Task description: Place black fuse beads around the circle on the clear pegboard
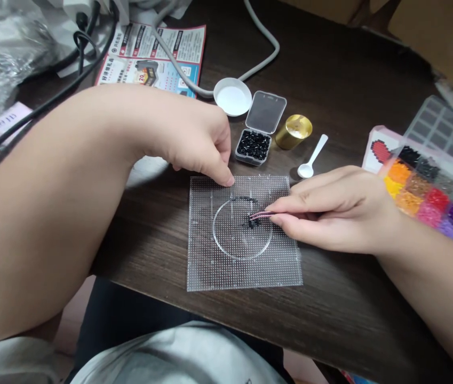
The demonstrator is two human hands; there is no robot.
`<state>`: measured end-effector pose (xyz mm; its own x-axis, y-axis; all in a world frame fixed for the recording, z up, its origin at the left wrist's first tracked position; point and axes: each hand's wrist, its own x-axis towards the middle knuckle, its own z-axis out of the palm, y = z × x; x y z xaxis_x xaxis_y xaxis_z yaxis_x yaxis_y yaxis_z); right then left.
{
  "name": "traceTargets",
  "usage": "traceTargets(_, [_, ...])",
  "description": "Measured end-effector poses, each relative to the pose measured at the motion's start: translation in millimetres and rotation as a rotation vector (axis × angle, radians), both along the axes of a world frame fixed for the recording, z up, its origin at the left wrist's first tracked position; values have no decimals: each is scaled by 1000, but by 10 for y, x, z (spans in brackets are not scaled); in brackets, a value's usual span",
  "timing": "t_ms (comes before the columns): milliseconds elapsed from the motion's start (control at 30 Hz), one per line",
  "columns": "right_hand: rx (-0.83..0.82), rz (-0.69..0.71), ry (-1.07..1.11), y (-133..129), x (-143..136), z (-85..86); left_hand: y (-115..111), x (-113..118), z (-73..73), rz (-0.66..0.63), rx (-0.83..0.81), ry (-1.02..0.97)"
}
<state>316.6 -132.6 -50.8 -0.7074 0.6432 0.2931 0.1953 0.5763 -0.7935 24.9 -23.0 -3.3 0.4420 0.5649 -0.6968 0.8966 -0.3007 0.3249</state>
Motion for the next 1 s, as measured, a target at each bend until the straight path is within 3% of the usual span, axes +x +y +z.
traceTargets(533, [61, 5, -36, 6, 16, 13, -32, 24, 53, -36, 30, -5])
traceTargets(1000, [51, -5, -40, -6, 0, 12, -54, 48, 94, 24, -4, 17])
